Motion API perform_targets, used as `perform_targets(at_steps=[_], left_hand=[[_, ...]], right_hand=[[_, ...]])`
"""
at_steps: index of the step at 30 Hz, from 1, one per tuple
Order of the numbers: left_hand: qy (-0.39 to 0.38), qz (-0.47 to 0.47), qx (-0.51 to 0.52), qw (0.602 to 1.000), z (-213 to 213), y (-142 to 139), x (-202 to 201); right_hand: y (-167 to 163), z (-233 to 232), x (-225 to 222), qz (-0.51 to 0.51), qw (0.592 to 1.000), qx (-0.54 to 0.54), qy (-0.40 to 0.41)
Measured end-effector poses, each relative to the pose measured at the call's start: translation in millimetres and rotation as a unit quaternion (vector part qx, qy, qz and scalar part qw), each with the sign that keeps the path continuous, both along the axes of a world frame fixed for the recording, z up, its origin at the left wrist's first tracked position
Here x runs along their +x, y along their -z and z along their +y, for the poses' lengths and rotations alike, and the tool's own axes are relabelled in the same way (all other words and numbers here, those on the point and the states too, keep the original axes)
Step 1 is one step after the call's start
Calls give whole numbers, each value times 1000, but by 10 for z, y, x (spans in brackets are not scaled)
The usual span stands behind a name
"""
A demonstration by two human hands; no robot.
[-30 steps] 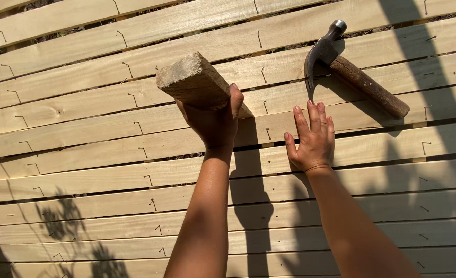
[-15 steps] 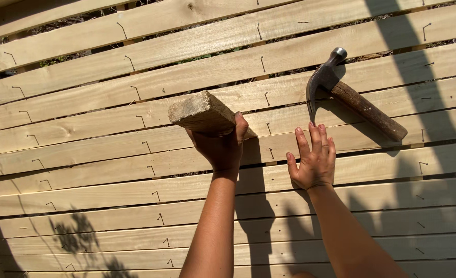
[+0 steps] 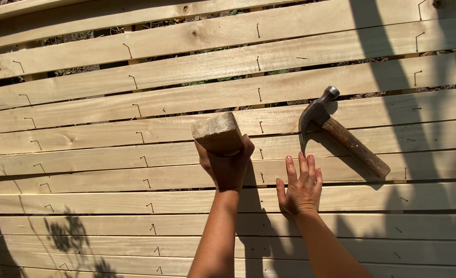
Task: The person hammers nails into a frame of horizontal wooden slats outdoors, using a claw hammer to drive protruding nails flush into the boards. They press on the slats to hold them steady, reposition a small wood block, and work along different sections of the slatted panel.
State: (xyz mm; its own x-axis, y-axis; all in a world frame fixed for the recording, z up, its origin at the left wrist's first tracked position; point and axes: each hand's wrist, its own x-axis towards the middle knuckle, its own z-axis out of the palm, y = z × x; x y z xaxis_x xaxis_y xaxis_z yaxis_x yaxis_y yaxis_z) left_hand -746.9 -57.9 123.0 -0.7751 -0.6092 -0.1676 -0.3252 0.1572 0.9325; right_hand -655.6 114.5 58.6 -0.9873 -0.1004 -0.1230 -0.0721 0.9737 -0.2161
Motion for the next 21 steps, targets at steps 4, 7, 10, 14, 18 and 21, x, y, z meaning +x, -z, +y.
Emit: perform_targets(at_steps=[4,7,10,14,18,21], left_hand=[[62,127,-317,938,-21,102,285],[126,175,-244,946,196,170,443],[119,153,-203,960,355,203,502],[149,101,-340,923,69,330,458],[10,55,-30,998,-191,534,482],[20,80,-53,995,-200,598,553]], right_hand=[[20,15,13,15,1000,-8,-1],[21,31,31,11,1000,-9,-6],[42,48,56,-30,1000,5,-9],[81,82,129,17,999,-31,6],[144,112,209,2,1000,-22,6],[169,120,245,0,1000,-21,3]])
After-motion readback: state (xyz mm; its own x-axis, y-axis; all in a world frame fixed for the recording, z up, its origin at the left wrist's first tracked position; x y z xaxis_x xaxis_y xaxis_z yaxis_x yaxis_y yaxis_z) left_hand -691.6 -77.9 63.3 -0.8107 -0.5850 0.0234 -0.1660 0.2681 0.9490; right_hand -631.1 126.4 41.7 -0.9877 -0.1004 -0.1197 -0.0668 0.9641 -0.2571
